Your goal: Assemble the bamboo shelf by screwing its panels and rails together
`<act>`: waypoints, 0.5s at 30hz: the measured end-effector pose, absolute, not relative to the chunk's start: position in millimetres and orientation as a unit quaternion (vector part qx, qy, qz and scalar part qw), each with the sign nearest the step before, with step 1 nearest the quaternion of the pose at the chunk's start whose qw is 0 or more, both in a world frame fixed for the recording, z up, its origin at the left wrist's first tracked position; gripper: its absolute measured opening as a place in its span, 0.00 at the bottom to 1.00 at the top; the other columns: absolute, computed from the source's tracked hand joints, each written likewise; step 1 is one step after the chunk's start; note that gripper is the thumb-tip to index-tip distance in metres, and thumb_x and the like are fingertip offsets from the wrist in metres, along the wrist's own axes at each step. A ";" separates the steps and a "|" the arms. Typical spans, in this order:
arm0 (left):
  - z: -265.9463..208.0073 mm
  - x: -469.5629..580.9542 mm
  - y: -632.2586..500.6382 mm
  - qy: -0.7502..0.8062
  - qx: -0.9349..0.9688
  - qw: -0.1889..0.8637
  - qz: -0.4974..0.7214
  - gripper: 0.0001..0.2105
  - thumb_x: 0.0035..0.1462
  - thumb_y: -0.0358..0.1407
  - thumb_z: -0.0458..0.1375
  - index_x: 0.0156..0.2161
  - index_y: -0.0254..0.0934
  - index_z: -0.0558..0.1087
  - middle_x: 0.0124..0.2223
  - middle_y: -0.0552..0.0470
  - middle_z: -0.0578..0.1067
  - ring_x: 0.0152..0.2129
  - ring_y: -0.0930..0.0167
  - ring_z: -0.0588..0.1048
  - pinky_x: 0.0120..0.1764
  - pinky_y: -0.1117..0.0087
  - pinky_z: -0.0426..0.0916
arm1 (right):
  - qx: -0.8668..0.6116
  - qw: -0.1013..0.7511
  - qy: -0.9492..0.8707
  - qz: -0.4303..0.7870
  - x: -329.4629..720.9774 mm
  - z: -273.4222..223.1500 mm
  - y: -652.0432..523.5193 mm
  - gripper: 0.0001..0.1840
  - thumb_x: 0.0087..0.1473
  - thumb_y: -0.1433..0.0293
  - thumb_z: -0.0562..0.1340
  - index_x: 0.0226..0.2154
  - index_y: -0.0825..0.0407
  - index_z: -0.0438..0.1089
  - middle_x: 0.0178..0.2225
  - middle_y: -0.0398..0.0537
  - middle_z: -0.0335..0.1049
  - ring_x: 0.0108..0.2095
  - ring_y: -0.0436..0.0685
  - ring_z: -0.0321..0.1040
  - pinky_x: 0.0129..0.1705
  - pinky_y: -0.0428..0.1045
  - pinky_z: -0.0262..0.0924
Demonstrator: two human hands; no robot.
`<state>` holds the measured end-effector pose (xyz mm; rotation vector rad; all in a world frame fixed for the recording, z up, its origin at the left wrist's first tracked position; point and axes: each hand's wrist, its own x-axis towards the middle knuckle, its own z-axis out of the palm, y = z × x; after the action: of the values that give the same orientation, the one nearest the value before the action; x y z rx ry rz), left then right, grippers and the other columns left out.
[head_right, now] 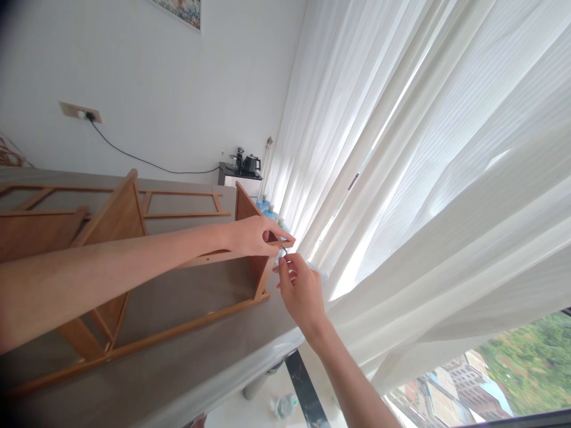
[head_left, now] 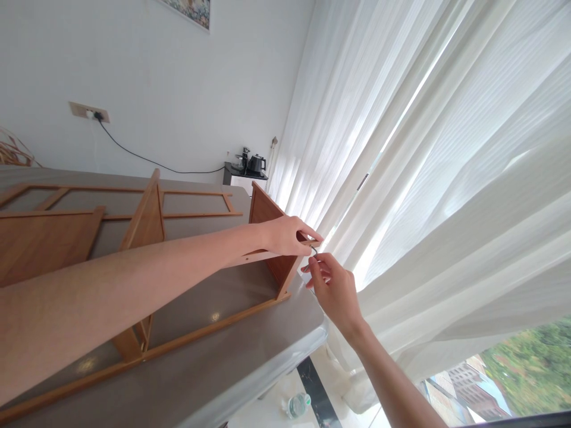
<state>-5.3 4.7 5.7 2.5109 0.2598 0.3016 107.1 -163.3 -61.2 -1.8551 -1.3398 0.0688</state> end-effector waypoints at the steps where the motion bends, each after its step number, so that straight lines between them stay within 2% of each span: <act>1: 5.3 -4.9 4.9 0.097 0.944 0.295 0.113 0.24 0.52 0.43 0.59 0.56 0.54 0.74 0.47 0.54 0.77 0.37 0.70 0.74 0.36 0.74 0.64 | -0.740 0.406 -0.535 0.018 107.2 -62.0 -163.9 0.16 0.65 0.54 0.52 0.35 0.46 0.64 0.33 0.40 0.77 0.23 0.50 0.73 0.26 0.45 0.62; 4: 5.3 -4.3 5.0 0.095 0.944 0.295 0.113 0.24 0.52 0.42 0.59 0.57 0.53 0.74 0.46 0.54 0.78 0.37 0.70 0.74 0.34 0.74 0.63 | -0.751 0.363 -0.549 -0.042 109.4 -64.9 -165.1 0.14 0.66 0.56 0.51 0.36 0.46 0.64 0.33 0.40 0.78 0.26 0.51 0.75 0.28 0.45 0.61; 9: 6.6 -5.4 4.7 0.090 0.945 0.295 0.109 0.25 0.53 0.43 0.59 0.58 0.51 0.74 0.44 0.54 0.78 0.35 0.71 0.74 0.35 0.74 0.64 | -0.769 0.282 -0.560 -0.126 119.3 -68.3 -163.6 0.14 0.68 0.58 0.49 0.39 0.46 0.66 0.25 0.39 0.74 0.26 0.52 0.73 0.28 0.45 0.55; 15: 3.5 -4.1 5.7 0.093 0.945 0.292 0.116 0.24 0.53 0.42 0.59 0.57 0.52 0.74 0.46 0.54 0.77 0.37 0.70 0.75 0.36 0.74 0.64 | -0.741 0.234 -0.587 -0.227 128.1 -69.2 -162.5 0.14 0.69 0.63 0.49 0.39 0.48 0.67 0.26 0.40 0.74 0.26 0.51 0.73 0.25 0.44 0.48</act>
<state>-4.1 5.7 3.5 2.5175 0.2489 0.3098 128.1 -162.5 -69.2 -2.0348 -1.6101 -0.6220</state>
